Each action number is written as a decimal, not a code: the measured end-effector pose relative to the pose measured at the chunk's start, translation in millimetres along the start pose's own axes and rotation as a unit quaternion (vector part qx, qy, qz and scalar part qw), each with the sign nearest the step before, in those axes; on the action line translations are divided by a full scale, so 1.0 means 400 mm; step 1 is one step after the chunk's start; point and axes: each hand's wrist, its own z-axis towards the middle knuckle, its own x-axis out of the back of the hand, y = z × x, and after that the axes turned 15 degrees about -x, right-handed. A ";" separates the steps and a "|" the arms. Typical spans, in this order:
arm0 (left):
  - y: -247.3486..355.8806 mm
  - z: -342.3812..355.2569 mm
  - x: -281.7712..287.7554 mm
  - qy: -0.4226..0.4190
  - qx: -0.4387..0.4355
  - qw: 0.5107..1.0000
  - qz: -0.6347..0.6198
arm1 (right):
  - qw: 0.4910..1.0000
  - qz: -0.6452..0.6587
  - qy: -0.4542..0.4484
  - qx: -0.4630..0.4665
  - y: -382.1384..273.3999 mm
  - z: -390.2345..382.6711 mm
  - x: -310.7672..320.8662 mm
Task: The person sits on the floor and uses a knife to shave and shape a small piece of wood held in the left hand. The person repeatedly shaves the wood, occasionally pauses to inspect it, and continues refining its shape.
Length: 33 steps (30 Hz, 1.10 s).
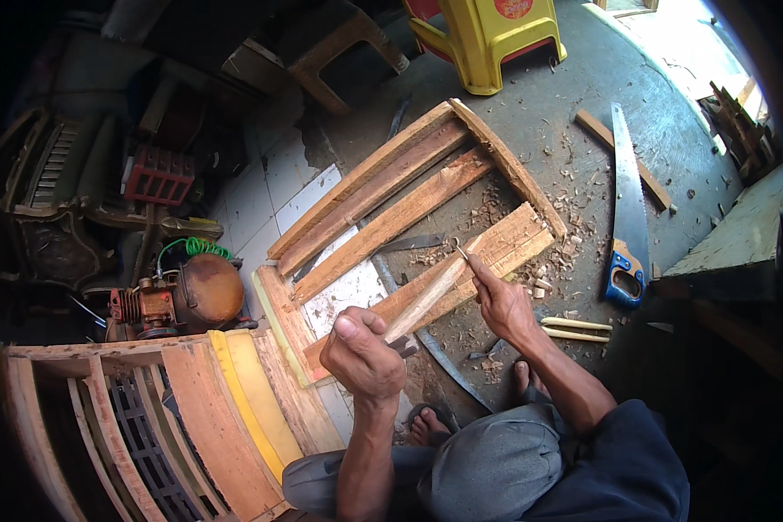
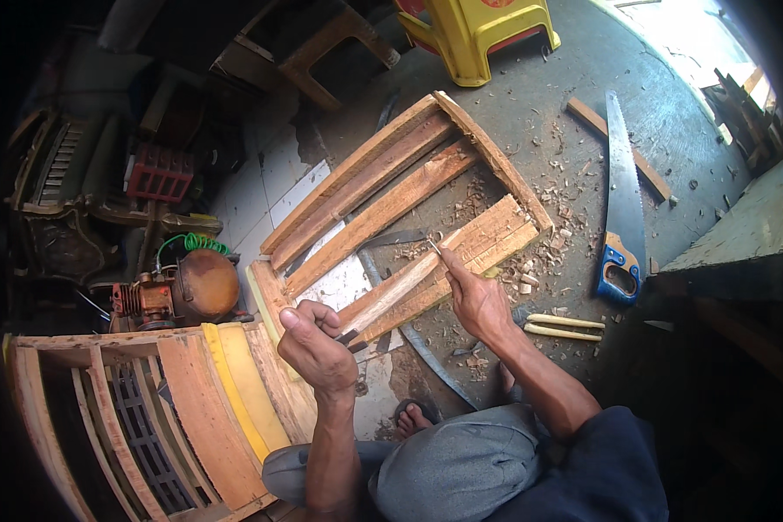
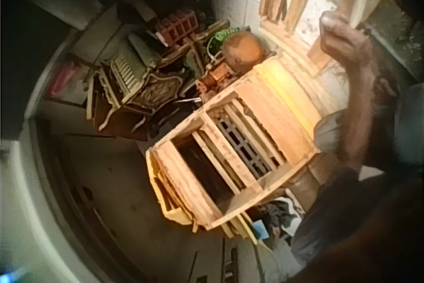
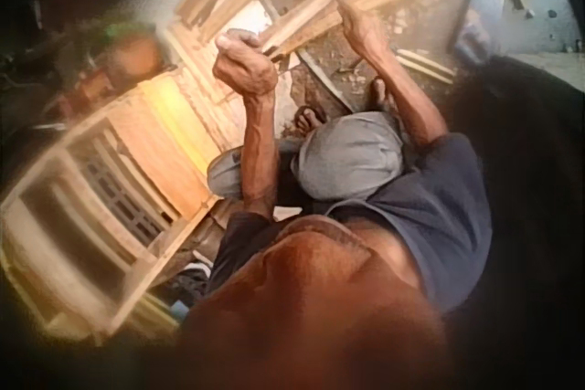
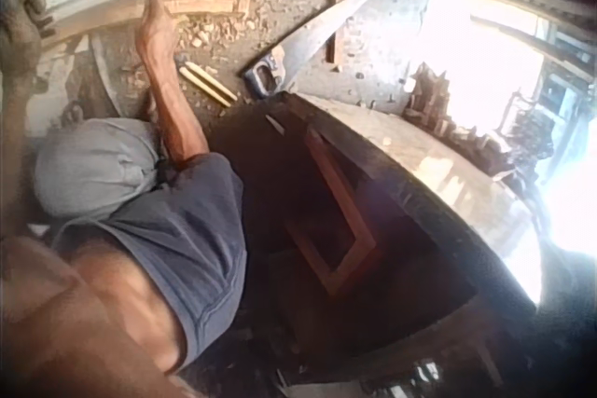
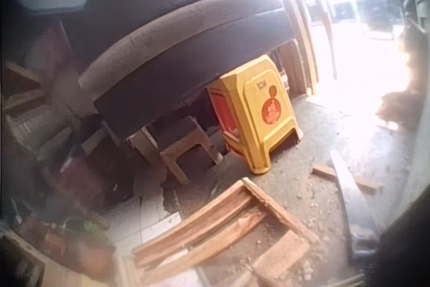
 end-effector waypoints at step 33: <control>0.023 -0.014 0.045 -0.099 0.051 0.993 0.030 | 0.986 -0.110 -0.094 0.080 -0.199 -0.192 0.084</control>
